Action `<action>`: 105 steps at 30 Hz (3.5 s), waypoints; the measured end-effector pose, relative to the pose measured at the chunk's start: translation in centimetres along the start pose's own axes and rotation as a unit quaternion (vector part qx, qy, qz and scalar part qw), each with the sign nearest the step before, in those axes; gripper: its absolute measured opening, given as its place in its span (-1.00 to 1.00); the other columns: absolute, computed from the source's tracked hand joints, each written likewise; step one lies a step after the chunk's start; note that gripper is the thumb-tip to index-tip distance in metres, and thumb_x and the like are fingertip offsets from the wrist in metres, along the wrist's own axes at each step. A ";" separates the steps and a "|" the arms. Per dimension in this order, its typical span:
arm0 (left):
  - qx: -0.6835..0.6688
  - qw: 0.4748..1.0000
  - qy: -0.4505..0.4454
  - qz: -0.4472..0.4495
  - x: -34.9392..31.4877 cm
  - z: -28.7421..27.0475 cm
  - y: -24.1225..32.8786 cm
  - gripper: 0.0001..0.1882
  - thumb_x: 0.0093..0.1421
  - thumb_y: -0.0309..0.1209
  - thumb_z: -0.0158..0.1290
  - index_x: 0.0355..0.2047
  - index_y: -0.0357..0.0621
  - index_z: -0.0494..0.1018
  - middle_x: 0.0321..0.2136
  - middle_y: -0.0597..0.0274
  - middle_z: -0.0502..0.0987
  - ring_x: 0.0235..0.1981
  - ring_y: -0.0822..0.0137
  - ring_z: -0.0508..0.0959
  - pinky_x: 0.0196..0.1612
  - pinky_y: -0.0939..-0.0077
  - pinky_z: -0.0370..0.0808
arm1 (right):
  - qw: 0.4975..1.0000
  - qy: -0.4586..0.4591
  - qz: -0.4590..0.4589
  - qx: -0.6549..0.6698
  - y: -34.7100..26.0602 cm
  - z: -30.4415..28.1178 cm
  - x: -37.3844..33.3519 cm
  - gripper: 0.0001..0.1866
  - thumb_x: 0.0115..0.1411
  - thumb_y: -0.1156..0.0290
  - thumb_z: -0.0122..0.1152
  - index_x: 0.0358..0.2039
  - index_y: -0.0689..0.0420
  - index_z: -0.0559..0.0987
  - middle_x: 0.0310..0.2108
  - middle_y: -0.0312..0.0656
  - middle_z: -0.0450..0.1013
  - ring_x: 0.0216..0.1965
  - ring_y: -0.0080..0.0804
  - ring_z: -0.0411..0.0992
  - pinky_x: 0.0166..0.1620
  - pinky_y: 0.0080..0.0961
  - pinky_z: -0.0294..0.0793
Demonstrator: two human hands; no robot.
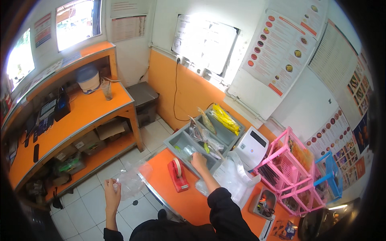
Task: The person scoops rice and a yellow side dish into a small container, then moves to a heated display case to place fried chicken pieces into a branded box. The person adds a side of yellow food, closes the box, and places it into a plastic bag with a receipt and a small packet.
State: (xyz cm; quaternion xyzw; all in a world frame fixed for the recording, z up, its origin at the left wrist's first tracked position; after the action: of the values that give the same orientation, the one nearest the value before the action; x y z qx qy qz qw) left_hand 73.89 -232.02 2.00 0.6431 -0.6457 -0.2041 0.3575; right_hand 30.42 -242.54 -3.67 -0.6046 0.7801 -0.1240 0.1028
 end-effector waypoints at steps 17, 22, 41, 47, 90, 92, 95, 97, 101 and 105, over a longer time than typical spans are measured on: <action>0.106 0.986 -0.078 0.100 1.9 -1.0 6.8 -0.57 -0.14 -0.75 -0.13 -0.32 -0.07 0.56 0.02 0.03 0.39 -0.15 -0.01 0.52 -0.14 0.23 0.47 | 0.950 0.259 -0.117 0.130 -2.1 -11.3 -6.9 -0.91 0.03 0.54 0.14 -0.41 0.23 0.48 -0.41 0.04 0.46 -0.36 0.03 0.44 -0.34 -0.23 0.40; 0.123 0.983 -0.074 0.115 2.3 -1.3 8.1 -0.59 -0.14 -0.76 -0.14 -0.32 -0.14 0.54 -0.01 0.07 0.41 -0.18 -0.02 0.52 -0.15 0.19 0.46 | 0.963 0.193 -0.055 0.178 0.6 -9.4 -6.3 -0.81 -0.01 0.54 0.15 -0.32 0.24 0.47 -0.43 0.01 0.45 -0.40 -0.01 0.44 -0.34 -0.25 0.40; -0.258 0.942 -0.191 0.097 1.1 -1.8 14.9 -0.21 -0.09 -0.64 -0.15 0.25 -0.22 0.02 0.21 -0.04 0.14 -0.39 0.31 0.55 -0.40 0.55 0.50 | 0.695 0.510 -0.125 0.491 -6.4 -21.5 -19.3 -0.64 0.25 0.35 0.03 -0.01 0.28 0.37 -0.17 -0.16 0.39 -0.21 -0.55 0.37 -0.23 -0.63 0.39; -0.330 0.906 -0.237 0.121 0.1 1.7 17.0 -0.16 -0.13 -0.69 -0.21 0.28 -0.20 -0.05 0.24 0.04 0.09 -0.44 0.36 0.53 -0.42 0.61 0.49 | 0.963 -0.005 -0.262 0.069 -17.3 -2.8 -17.6 -0.64 0.23 0.31 0.04 -0.07 0.30 0.41 -0.15 -0.07 0.41 -0.19 -0.35 0.41 -0.14 -0.45 0.42; -0.238 0.893 -0.336 0.181 -0.4 2.9 23.2 -0.16 -0.15 -0.69 -0.24 0.26 -0.20 0.00 0.23 -0.02 0.11 -0.26 0.25 0.50 -0.25 0.48 0.48 | 0.854 0.374 -0.230 0.280 -12.6 -16.3 -24.0 -0.72 0.15 0.47 0.05 -0.12 0.26 0.36 -0.09 -0.05 0.35 -0.11 -0.29 0.38 -0.09 -0.42 0.43; -0.252 0.868 -0.353 0.241 -1.6 4.1 24.3 -0.15 -0.18 -0.69 -0.23 0.26 -0.25 0.00 0.24 -0.03 0.10 0.04 0.14 0.40 0.04 0.40 0.37 | 0.940 0.157 -0.226 0.202 -14.3 -9.1 -21.9 -0.71 0.14 0.46 0.03 -0.12 0.27 0.38 -0.11 -0.02 0.38 -0.10 -0.25 0.40 -0.10 -0.41 0.44; -0.261 0.807 -0.439 0.297 -4.3 6.6 28.6 -0.14 -0.22 -0.70 -0.22 0.24 -0.31 0.01 0.25 -0.05 0.08 0.30 0.09 0.04 0.27 0.35 -0.01 | 0.978 -0.087 -0.174 0.079 -9.2 -3.6 -23.3 -0.69 0.13 0.45 0.00 -0.11 0.28 0.41 -0.13 0.01 0.41 -0.10 -0.20 0.42 -0.10 -0.40 0.45; -0.267 0.783 -0.471 0.307 -6.3 8.9 30.5 -0.14 -0.23 -0.71 -0.22 0.24 -0.30 0.02 0.25 -0.06 0.06 0.30 0.07 0.03 0.29 0.34 -0.08 | 0.970 -0.204 -0.118 0.060 -5.3 -3.7 -25.8 -0.63 0.11 0.47 -0.01 -0.04 0.25 0.37 -0.04 0.05 0.33 -0.02 -0.14 0.36 -0.01 -0.33 0.37; -0.237 0.753 -0.528 0.313 -11.3 13.5 33.5 -0.13 -0.24 -0.72 -0.23 0.24 -0.31 0.02 0.25 -0.07 0.06 0.31 0.08 0.01 0.30 0.34 -0.14 | 0.933 -0.209 -0.035 0.292 2.3 -6.7 -32.5 -0.51 0.11 0.46 -0.01 0.10 0.20 0.30 0.17 0.08 0.17 0.15 -0.08 0.22 0.20 -0.25 0.17; -0.227 0.717 -0.636 0.173 -17.4 18.5 36.3 -0.11 -0.21 -0.72 -0.22 0.27 -0.08 0.02 0.21 -0.05 0.06 -0.14 0.06 0.48 -0.13 0.36 0.46 | 0.890 -0.118 -0.275 0.344 9.2 -15.5 -42.1 -0.52 0.22 0.42 -0.04 0.16 0.17 0.25 0.16 0.01 0.20 0.17 -0.12 0.22 0.19 -0.30 0.17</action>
State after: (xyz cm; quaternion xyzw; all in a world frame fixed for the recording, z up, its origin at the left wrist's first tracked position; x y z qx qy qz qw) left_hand 34.21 -215.43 12.57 0.1386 -0.7554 -0.6399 0.0266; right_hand 27.61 -198.54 8.52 -0.7318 0.4729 -0.3361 0.3575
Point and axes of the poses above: each hand's wrist, its own x-axis towards the middle knuckle, its own z-axis out of the palm, y = z × x, the point moved 8 cm from there along x, towards the middle knuckle
